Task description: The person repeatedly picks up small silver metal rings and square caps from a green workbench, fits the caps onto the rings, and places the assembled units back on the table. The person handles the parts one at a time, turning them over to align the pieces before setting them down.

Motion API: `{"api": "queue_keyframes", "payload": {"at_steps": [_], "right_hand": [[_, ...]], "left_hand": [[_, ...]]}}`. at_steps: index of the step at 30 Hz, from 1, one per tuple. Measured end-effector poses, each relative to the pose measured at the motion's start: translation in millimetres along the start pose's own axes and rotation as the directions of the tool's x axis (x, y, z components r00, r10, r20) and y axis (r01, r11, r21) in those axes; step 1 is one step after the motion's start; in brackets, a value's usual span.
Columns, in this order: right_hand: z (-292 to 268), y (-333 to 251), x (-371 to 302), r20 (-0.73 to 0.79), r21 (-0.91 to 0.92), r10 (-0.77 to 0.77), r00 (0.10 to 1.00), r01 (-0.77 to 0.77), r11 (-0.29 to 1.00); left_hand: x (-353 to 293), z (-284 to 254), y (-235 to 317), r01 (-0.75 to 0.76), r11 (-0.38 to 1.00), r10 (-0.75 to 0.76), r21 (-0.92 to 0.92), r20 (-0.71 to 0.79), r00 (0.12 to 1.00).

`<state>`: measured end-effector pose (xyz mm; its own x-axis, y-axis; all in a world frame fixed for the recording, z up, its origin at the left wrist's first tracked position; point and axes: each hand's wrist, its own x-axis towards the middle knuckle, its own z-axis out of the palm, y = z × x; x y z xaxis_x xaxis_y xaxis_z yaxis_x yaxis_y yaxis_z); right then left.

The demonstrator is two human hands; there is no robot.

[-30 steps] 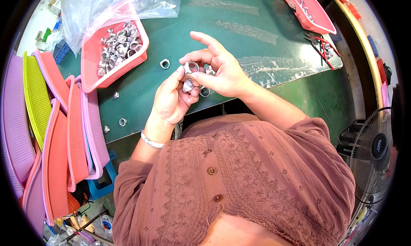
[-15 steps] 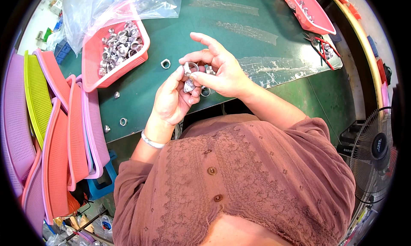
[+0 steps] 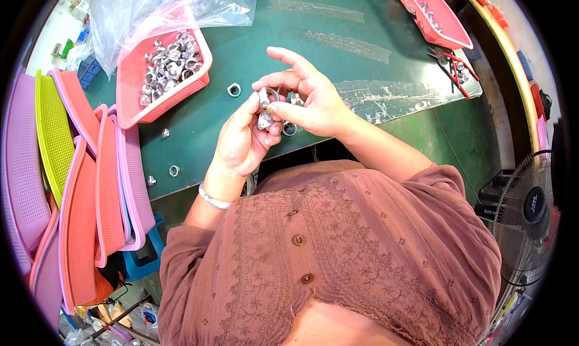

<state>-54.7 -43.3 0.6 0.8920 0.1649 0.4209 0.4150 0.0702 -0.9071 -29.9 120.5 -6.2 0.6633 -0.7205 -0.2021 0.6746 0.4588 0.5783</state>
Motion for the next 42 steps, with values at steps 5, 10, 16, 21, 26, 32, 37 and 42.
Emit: {"api": "queue_keyframes", "payload": {"at_steps": [5,10,16,21,26,32,37,42], "right_hand": [[-0.1,3.4,1.3,-0.069,-0.052,-0.032,0.997,0.028,0.998],[-0.8,4.4,-1.8,-0.149,-0.161,-0.055,0.987,0.031,0.986],[-0.1,-1.8,-6.3,-0.059,-0.422,-0.18,0.982,0.139,0.896],[10.3,-0.8,-3.9,-0.026,-0.574,-0.288,0.957,0.222,0.788],[19.6,4.3,-5.0,-0.112,-0.547,-0.251,0.962,0.151,0.823],[16.8,-0.5,-1.2,0.097,-0.773,-0.49,0.866,0.376,0.512],[19.7,-3.8,-2.1,0.158,-0.723,-0.521,0.839,0.458,0.517],[21.5,2.7,-3.7,0.078,-0.62,-0.515,0.854,0.446,0.645]], "left_hand": [[-0.7,9.4,2.0,-0.056,0.997,0.06,0.049,-0.077,0.995],[0.7,10.8,2.4,-0.155,0.985,0.139,-0.081,-0.178,0.974],[5.4,-2.5,2.9,-0.175,0.973,0.165,-0.151,-0.078,0.983],[6.4,-1.3,0.4,-0.147,0.967,0.13,-0.209,-0.09,0.987],[2.6,3.7,-3.5,-0.121,0.957,0.141,-0.264,0.055,0.988],[3.0,-4.7,-5.1,-0.133,0.984,0.136,-0.116,0.02,0.99],[7.1,-12.4,-9.3,-0.2,0.979,0.2,-0.025,-0.018,0.98],[7.2,18.4,-12.9,-0.329,0.917,0.382,0.224,-0.264,0.885]]}}
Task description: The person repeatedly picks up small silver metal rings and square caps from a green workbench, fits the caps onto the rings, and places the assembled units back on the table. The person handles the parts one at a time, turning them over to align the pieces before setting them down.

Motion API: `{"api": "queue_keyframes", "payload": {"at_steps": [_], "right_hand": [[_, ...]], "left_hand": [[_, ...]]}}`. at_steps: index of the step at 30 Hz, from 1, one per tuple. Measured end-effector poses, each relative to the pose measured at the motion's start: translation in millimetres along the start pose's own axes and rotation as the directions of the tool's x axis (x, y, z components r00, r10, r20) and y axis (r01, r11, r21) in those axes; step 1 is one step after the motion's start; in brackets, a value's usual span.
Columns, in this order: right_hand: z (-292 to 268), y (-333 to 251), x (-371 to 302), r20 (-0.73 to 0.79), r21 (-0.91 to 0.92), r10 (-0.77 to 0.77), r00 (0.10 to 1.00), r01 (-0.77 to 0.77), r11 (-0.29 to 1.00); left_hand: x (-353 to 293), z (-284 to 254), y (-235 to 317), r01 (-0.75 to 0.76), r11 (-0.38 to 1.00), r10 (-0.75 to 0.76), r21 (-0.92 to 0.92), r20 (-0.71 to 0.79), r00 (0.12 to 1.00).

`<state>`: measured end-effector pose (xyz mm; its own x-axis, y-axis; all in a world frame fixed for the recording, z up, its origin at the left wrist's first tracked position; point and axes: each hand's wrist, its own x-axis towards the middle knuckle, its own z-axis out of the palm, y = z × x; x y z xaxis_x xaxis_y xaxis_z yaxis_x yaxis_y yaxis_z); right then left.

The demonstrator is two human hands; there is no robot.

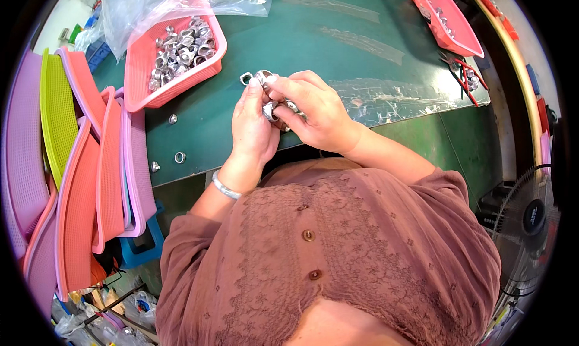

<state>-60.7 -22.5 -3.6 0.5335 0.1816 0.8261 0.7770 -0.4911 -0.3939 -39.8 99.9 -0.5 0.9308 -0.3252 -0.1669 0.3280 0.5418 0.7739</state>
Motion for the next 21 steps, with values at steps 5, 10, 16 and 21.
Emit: {"api": "queue_keyframes", "payload": {"at_steps": [5,10,16,21], "right_hand": [[-5.6,-4.7,-0.1,0.034,0.076,0.075,0.997,-0.077,0.994],[-9.1,-5.4,1.1,0.082,0.068,0.074,0.994,-0.079,0.995],[-8.8,-5.4,-1.0,0.081,0.053,0.068,0.994,-0.072,0.996],[-9.1,-5.1,-1.4,0.071,0.044,0.056,0.996,-0.059,0.997]], "left_hand": [[1.6,-3.5,-1.9,-0.069,0.997,0.071,-0.028,0.084,0.994],[0.4,-3.0,0.3,-0.055,0.998,0.056,-0.022,0.051,0.997],[-1.4,-0.4,3.5,-0.046,0.999,0.047,-0.018,0.057,0.997],[-1.2,-1.0,2.0,-0.05,0.999,0.051,-0.019,0.071,0.996]]}}
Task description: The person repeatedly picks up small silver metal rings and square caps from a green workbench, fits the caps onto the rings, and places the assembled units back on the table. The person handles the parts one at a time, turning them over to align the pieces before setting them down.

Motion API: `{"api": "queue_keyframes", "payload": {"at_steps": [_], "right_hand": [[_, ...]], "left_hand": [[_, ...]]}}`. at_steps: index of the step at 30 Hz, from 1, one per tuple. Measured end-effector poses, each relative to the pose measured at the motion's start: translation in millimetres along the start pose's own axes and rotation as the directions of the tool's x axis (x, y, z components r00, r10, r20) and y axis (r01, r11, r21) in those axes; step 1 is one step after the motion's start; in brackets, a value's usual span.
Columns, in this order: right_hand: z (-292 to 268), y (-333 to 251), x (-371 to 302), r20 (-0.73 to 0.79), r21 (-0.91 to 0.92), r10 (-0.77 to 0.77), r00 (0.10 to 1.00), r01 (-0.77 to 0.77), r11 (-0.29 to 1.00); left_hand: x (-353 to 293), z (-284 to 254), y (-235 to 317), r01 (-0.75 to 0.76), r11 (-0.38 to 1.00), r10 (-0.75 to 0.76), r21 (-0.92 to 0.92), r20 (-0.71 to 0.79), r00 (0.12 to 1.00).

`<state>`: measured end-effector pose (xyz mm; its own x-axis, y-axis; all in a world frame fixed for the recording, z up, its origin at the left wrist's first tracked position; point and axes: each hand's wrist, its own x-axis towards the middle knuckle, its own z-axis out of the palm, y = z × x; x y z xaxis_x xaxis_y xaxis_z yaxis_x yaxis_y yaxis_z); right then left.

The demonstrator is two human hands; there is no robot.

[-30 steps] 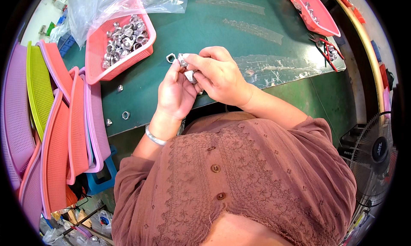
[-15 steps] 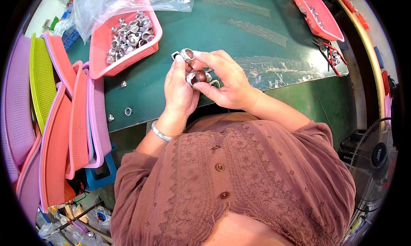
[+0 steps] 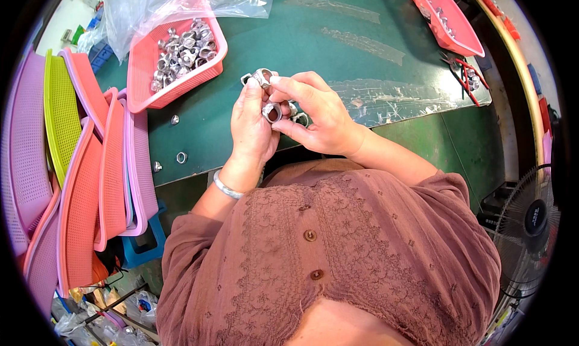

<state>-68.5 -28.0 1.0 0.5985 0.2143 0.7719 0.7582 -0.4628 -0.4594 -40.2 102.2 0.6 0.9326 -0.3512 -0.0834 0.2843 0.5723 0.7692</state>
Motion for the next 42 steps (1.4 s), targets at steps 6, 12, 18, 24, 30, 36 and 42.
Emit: {"api": "queue_keyframes", "payload": {"at_steps": [6,12,18,24,30,36,42], "right_hand": [[0.2,0.5,-0.9,-0.014,-0.001,-0.007,1.0,0.007,1.0],[0.2,1.4,0.1,-0.013,-0.013,-0.003,1.0,0.003,1.0],[0.1,2.3,0.9,-0.015,0.012,-0.001,1.0,0.001,1.0],[1.1,1.6,0.5,-0.004,0.086,0.078,0.997,-0.077,0.993],[3.3,0.9,-0.3,-0.012,0.166,0.148,0.989,-0.144,0.976],[5.1,-0.1,0.4,-0.026,0.309,0.284,0.958,-0.263,0.914],[7.3,-2.5,0.9,-0.004,0.344,0.312,0.95,-0.292,0.893]], "left_hand": [[0.6,0.7,0.2,0.007,1.0,-0.007,0.027,-0.001,1.0],[1.9,0.0,-0.3,0.0,0.998,0.002,0.069,-0.022,1.0],[3.0,-1.9,-1.7,-0.042,0.992,0.045,0.123,-0.021,0.999],[2.9,-4.1,-4.4,-0.188,0.964,0.186,0.187,0.028,0.982],[4.2,-9.4,-9.0,-0.323,0.91,0.334,0.259,0.002,0.942],[5.9,-13.8,-10.3,-0.406,0.826,0.448,0.392,-0.018,0.894],[6.1,-14.2,-10.2,-0.447,0.81,0.474,0.379,0.025,0.88]]}}
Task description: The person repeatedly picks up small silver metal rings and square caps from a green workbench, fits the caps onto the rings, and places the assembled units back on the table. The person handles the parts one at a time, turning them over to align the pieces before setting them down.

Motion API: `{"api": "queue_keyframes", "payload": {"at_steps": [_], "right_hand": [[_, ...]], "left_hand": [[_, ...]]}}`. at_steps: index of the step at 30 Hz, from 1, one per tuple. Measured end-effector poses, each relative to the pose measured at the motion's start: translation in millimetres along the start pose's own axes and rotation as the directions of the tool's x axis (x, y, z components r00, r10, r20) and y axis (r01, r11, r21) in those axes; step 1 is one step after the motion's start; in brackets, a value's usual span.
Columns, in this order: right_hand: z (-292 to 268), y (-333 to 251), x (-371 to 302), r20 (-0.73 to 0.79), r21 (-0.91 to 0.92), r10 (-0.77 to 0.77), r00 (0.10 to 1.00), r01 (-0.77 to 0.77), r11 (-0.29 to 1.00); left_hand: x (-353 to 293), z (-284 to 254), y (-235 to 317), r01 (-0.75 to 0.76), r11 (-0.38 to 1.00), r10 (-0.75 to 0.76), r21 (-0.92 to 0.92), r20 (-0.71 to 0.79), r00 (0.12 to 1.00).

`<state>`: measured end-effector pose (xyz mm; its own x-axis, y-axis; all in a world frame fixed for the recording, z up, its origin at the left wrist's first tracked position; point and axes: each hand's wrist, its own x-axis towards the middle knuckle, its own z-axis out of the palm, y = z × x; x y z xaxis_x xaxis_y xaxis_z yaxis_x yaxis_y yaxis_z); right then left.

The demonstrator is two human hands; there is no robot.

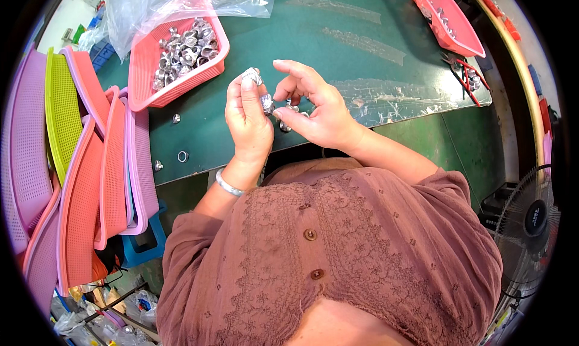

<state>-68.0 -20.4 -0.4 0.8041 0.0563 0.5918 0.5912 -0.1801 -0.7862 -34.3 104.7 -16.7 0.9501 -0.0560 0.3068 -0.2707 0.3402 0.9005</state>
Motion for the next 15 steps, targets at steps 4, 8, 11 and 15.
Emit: {"api": "queue_keyframes", "payload": {"at_steps": [4,8,11,15], "right_hand": [[4.1,2.7,-1.3,-0.007,0.058,0.036,0.999,-0.035,0.998],[6.0,2.5,-1.5,-0.003,0.077,0.094,0.996,-0.094,0.993],[6.4,0.8,-1.0,0.001,0.103,0.145,0.989,-0.144,0.984],[6.6,1.1,-1.4,0.016,0.165,0.187,0.982,-0.187,0.968]], "left_hand": [[-0.6,-0.3,-1.9,-0.007,1.0,0.007,0.01,-0.01,1.0],[-1.6,-0.2,-2.2,-0.007,1.0,0.008,0.03,-0.03,1.0],[-1.9,-1.6,-3.2,-0.033,0.998,0.034,0.047,-0.028,0.999],[-2.4,-1.8,-1.4,-0.087,0.992,0.088,0.097,-0.012,0.996]]}}
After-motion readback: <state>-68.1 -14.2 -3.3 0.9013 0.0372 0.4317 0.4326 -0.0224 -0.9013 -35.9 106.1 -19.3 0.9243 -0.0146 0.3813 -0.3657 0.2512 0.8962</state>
